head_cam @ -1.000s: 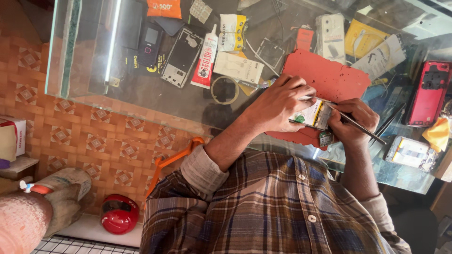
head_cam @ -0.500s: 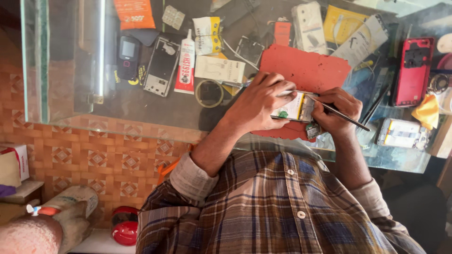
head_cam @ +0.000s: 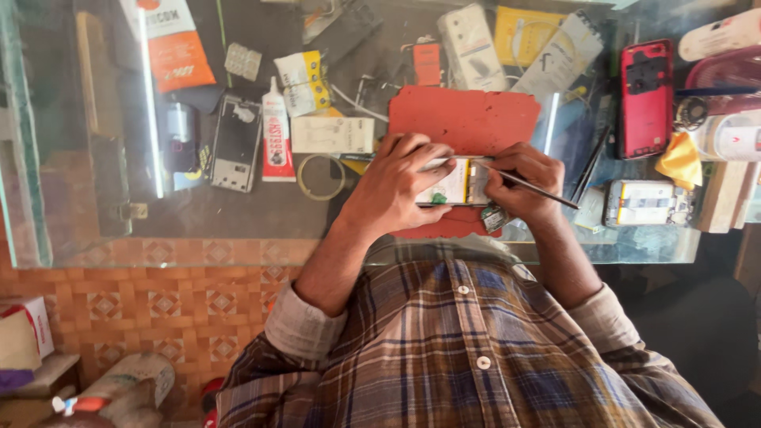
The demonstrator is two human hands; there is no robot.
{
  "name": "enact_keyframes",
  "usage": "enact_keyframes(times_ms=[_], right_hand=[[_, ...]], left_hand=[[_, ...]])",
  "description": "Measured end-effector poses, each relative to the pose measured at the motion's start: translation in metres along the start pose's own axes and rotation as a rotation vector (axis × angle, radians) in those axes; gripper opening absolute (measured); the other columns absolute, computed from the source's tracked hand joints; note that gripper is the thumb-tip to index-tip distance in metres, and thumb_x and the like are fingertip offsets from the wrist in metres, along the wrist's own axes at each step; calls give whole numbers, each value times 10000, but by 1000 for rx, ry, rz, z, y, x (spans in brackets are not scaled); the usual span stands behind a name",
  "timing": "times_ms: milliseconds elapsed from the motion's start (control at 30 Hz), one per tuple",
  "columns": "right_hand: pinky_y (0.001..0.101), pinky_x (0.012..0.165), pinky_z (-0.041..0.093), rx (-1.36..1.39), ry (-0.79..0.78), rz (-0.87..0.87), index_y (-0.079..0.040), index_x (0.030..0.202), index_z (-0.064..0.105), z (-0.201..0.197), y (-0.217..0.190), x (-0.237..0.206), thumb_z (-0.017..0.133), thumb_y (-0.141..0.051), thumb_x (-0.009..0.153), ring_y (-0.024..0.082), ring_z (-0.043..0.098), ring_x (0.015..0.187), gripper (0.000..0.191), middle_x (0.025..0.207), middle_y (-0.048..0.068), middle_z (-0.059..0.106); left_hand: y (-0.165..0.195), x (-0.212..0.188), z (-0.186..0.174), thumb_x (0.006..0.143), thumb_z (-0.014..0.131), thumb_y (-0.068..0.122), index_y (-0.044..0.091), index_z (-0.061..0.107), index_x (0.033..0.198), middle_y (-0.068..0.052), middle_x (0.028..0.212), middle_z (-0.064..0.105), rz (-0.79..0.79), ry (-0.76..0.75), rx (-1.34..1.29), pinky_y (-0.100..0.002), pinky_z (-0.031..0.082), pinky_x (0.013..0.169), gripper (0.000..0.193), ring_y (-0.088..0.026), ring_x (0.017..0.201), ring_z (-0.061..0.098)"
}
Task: The person disassembles a smartphone on a glass workbench, removes the motherboard, and uses a metal spudger to pry and adjust internal components. They then reinsert the motherboard and continue adjusting internal parts with the spudger.
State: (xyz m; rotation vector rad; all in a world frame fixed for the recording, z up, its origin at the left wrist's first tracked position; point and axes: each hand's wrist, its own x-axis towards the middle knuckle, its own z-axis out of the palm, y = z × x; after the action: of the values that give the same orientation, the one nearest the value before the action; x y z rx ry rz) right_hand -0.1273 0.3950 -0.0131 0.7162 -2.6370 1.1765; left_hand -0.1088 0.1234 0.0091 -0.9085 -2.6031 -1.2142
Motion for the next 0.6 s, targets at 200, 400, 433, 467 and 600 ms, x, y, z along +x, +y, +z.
enact_keyframes(times_ms=[200, 400, 433, 467, 600], right_hand=[[349, 676, 584, 1, -2, -87, -12, 879, 674, 2, -2, 3, 772, -13, 810, 252, 711, 758, 120, 879, 134, 705], [346, 623, 569, -6, -3, -46, -22, 866, 687, 4, -8, 5, 775, -10, 793, 245, 704, 699, 115, 847, 115, 702], [348, 626, 568, 23, -6, -50, -21, 866, 681, 6, -8, 5, 773, -9, 794, 247, 704, 708, 117, 847, 113, 698], [350, 628, 567, 44, -2, -55, -21, 866, 676, 6, -8, 6, 772, -8, 795, 249, 705, 717, 120, 846, 112, 694], [358, 637, 565, 107, -30, -68, -23, 864, 666, 5, -10, 6, 765, -1, 811, 257, 692, 734, 115, 833, 99, 683]], left_hand=[[3, 2, -7, 725, 881, 304, 59, 734, 1182, -43, 1306, 629, -16, -23, 2, -451, 403, 1072, 539, -275, 1224, 533], [4, 3, -8, 734, 886, 312, 61, 734, 1203, -16, 1300, 646, -40, -47, 1, -436, 416, 1067, 553, -252, 1202, 548], [4, 1, -9, 729, 888, 311, 59, 734, 1198, -21, 1300, 647, -41, -42, 13, -437, 415, 1066, 555, -255, 1202, 550], [2, 2, -9, 723, 889, 311, 57, 733, 1194, -26, 1299, 649, -31, -36, 24, -439, 415, 1065, 557, -259, 1202, 553], [2, 3, -8, 708, 895, 312, 48, 731, 1187, -41, 1294, 652, 8, -25, 23, -446, 413, 1056, 572, -263, 1184, 564]])
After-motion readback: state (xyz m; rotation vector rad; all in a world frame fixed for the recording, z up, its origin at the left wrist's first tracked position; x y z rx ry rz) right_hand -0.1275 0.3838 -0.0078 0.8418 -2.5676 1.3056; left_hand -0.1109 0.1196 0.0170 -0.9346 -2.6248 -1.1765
